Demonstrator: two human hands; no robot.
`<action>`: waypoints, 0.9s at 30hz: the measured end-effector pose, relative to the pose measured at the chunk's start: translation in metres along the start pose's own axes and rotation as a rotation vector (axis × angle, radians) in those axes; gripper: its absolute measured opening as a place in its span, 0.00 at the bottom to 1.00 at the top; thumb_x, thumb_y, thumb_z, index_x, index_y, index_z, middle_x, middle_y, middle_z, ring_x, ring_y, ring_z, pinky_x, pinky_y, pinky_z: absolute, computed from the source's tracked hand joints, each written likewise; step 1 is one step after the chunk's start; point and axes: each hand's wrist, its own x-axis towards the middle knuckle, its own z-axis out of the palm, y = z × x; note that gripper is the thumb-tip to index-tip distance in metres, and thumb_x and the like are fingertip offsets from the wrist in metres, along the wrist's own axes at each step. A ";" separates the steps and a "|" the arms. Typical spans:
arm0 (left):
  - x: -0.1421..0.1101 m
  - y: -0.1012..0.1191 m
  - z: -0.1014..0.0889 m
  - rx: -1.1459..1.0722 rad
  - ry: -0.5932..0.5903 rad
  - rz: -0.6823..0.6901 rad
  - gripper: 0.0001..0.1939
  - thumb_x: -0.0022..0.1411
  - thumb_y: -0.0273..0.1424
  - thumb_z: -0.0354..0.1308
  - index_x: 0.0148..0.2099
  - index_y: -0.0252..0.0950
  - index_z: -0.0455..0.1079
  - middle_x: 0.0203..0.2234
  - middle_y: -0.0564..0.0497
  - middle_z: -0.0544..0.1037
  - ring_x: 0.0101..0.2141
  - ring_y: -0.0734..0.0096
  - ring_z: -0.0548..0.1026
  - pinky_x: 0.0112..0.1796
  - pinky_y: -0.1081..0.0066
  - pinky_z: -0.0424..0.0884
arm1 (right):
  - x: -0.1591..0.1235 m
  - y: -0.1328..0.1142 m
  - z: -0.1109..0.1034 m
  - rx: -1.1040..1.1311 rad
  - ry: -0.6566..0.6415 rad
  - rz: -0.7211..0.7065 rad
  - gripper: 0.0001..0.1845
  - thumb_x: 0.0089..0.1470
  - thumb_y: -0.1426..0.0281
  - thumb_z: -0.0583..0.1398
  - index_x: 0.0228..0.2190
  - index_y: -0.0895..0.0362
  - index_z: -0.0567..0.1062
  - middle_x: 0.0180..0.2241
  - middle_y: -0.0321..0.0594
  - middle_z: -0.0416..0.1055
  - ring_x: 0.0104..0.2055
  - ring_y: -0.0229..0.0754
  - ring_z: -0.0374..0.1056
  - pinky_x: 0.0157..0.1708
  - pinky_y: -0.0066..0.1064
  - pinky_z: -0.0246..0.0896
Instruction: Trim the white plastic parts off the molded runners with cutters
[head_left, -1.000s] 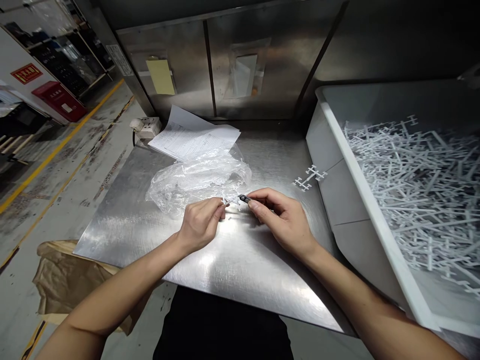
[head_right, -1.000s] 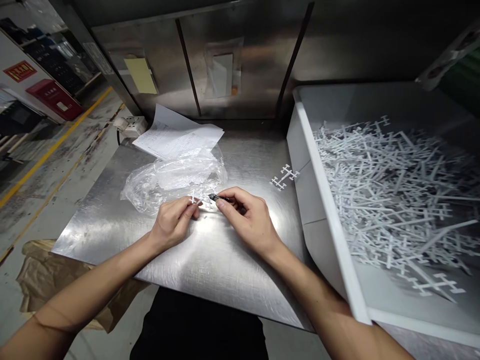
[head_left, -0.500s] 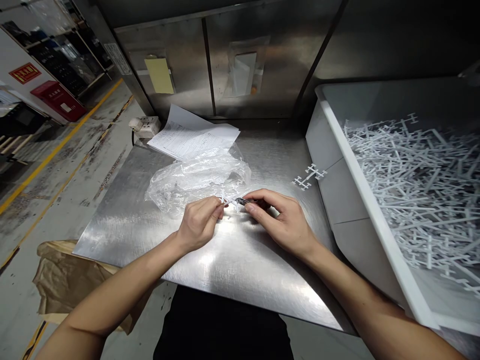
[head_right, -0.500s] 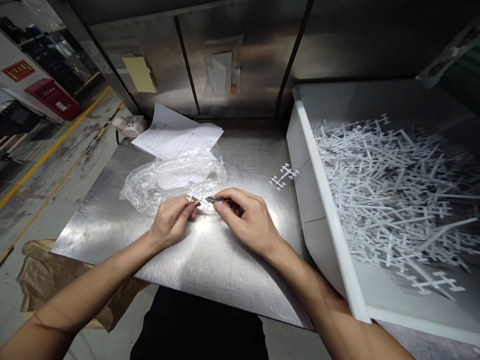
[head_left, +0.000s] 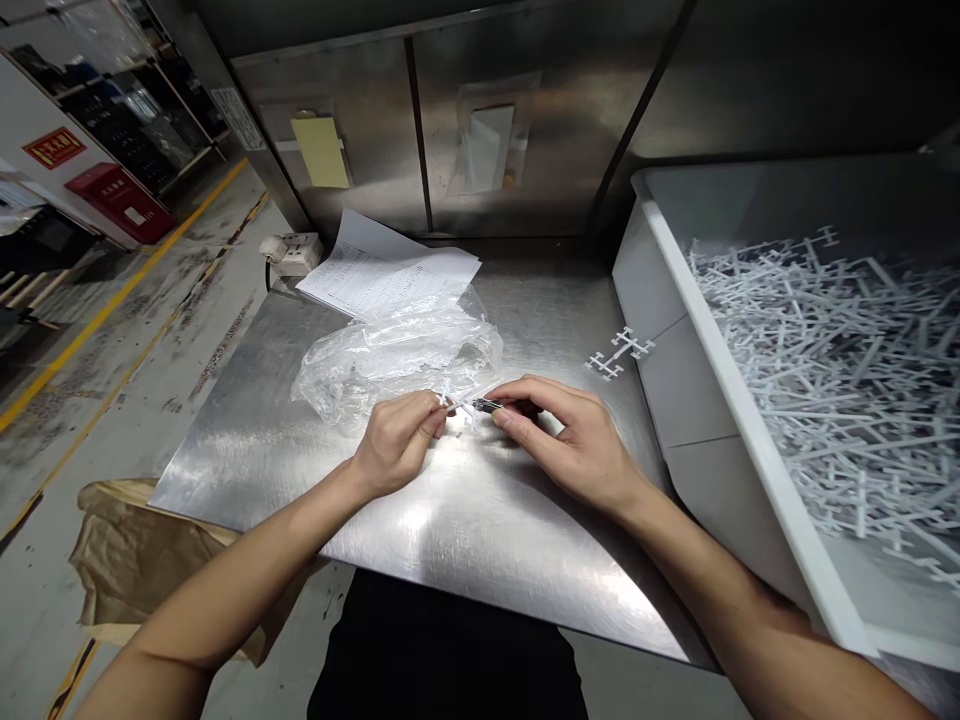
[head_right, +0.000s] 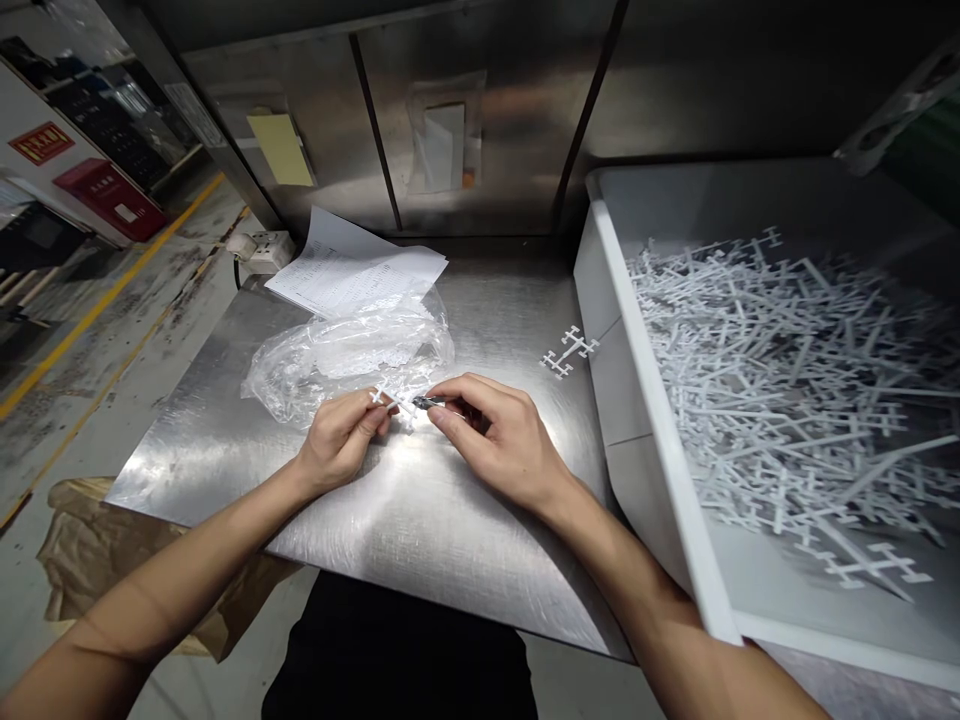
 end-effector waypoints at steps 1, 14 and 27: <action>0.000 0.000 0.000 -0.004 -0.004 -0.005 0.15 0.82 0.29 0.49 0.37 0.39 0.66 0.27 0.53 0.73 0.28 0.71 0.73 0.33 0.69 0.68 | 0.000 0.000 0.000 0.000 -0.001 -0.006 0.08 0.70 0.64 0.65 0.46 0.51 0.84 0.40 0.41 0.84 0.38 0.48 0.77 0.37 0.39 0.67; -0.006 -0.003 0.004 -0.042 -0.013 -0.160 0.11 0.81 0.31 0.51 0.45 0.38 0.74 0.26 0.55 0.76 0.27 0.73 0.75 0.33 0.71 0.70 | -0.002 0.009 0.011 0.077 -0.001 0.115 0.09 0.69 0.63 0.65 0.41 0.52 0.85 0.38 0.39 0.86 0.39 0.47 0.80 0.39 0.37 0.69; -0.005 -0.001 0.004 0.002 0.029 -0.238 0.12 0.81 0.33 0.52 0.44 0.38 0.74 0.25 0.55 0.74 0.26 0.72 0.74 0.33 0.70 0.70 | -0.003 0.000 0.007 0.136 -0.002 0.146 0.10 0.67 0.61 0.67 0.44 0.52 0.86 0.35 0.40 0.84 0.35 0.46 0.77 0.34 0.37 0.68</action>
